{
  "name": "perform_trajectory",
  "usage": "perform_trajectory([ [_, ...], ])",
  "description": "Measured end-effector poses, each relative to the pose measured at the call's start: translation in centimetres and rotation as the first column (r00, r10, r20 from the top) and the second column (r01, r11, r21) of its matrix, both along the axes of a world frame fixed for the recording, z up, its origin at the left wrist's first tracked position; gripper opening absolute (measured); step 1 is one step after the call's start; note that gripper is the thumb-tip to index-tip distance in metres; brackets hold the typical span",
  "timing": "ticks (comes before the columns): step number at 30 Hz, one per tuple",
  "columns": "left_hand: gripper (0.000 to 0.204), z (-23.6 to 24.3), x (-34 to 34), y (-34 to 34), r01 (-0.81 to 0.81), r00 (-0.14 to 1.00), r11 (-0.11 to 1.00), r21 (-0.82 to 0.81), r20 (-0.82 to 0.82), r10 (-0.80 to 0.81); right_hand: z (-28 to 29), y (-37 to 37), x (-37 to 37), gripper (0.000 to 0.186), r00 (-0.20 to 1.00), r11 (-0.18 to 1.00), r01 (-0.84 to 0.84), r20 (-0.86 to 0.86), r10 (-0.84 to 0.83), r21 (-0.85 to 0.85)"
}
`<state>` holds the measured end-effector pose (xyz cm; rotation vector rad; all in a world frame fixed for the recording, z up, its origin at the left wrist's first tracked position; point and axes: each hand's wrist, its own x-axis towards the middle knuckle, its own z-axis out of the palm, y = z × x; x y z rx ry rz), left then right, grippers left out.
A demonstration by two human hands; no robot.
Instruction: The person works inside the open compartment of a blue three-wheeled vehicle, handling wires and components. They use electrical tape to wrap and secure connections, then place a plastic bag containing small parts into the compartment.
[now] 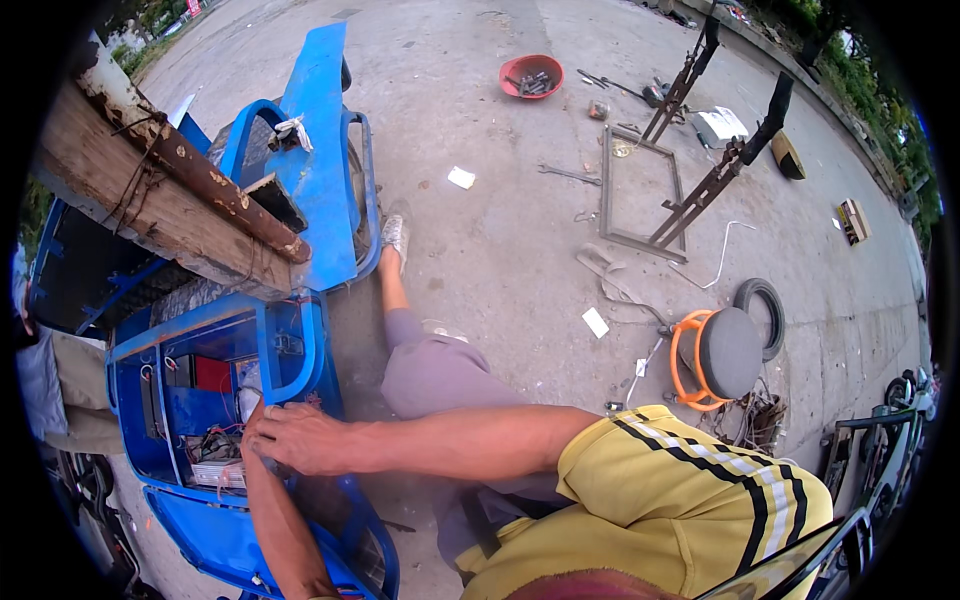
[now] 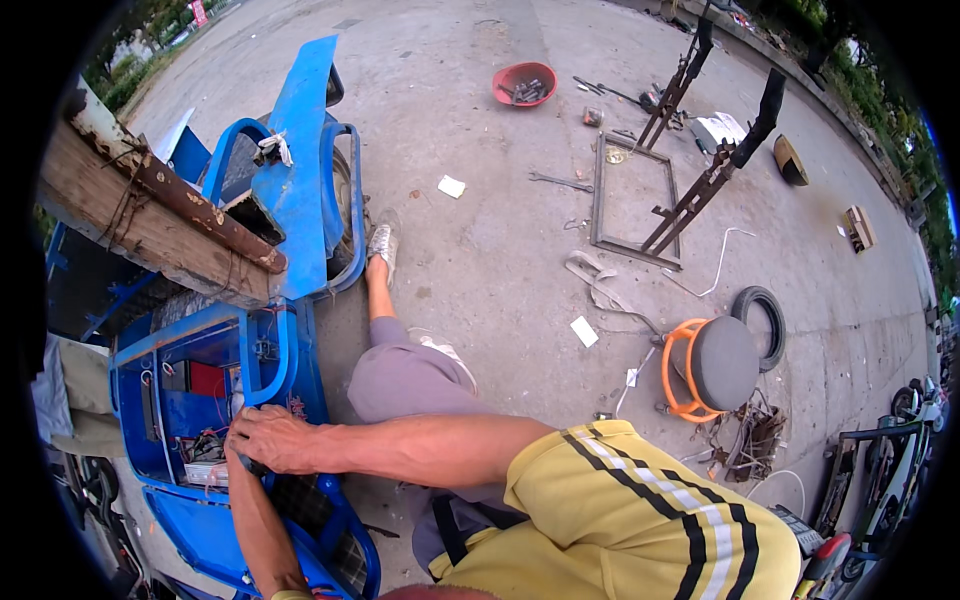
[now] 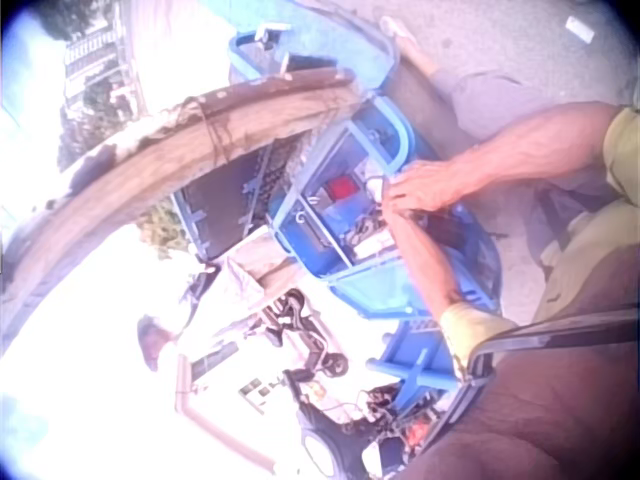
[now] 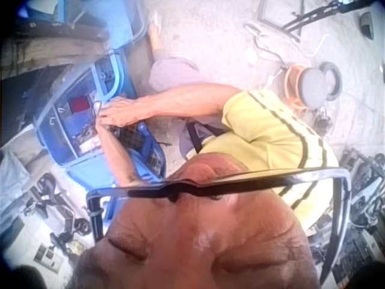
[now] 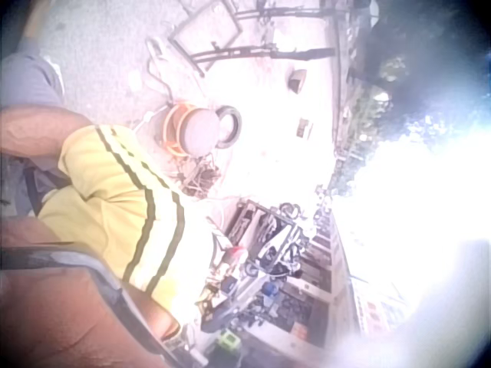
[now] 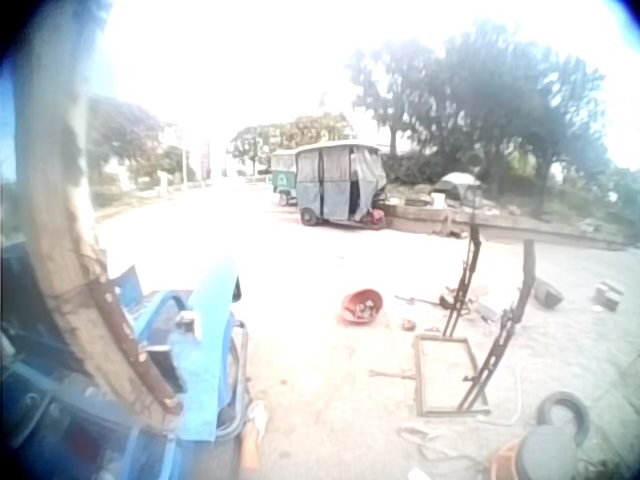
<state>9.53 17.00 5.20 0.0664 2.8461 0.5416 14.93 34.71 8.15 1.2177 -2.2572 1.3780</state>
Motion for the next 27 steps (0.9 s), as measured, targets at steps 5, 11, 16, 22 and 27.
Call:
perform_trajectory([
  [5, 0.036, 0.12, -0.02, -0.12, -0.002, 1.0, 1.0, -0.002, -0.002, 0.002, -0.08, -0.07, -0.02, 0.041, 0.999, 1.0, 0.01, -0.036, -0.01, 0.001],
  [11, 0.036, 0.01, -0.04, -0.08, 0.002, 1.0, 1.0, -0.003, -0.001, -0.002, 0.0, 0.19, -0.03, 0.042, 0.997, 1.0, 0.017, -0.071, -0.016, 0.008],
  [16, 0.036, -0.1, 0.04, -0.12, 0.002, 1.0, 1.0, -0.004, 0.0, -0.002, 0.23, 0.43, 0.06, 0.043, 0.999, 0.999, 0.001, -0.04, 0.0, 0.033],
  [22, 0.036, 0.05, 0.11, -0.34, 0.004, 1.0, 1.0, -0.006, -0.001, -0.004, 0.3, 0.48, 0.04, 0.043, 1.0, 1.0, -0.007, -0.014, 0.007, 0.018],
  [27, 0.035, -0.04, 0.08, -0.36, 0.011, 1.0, 1.0, -0.012, 0.004, -0.011, 0.49, 0.59, 0.07, 0.042, 1.0, 1.0, -0.008, -0.017, 0.008, 0.025],
])
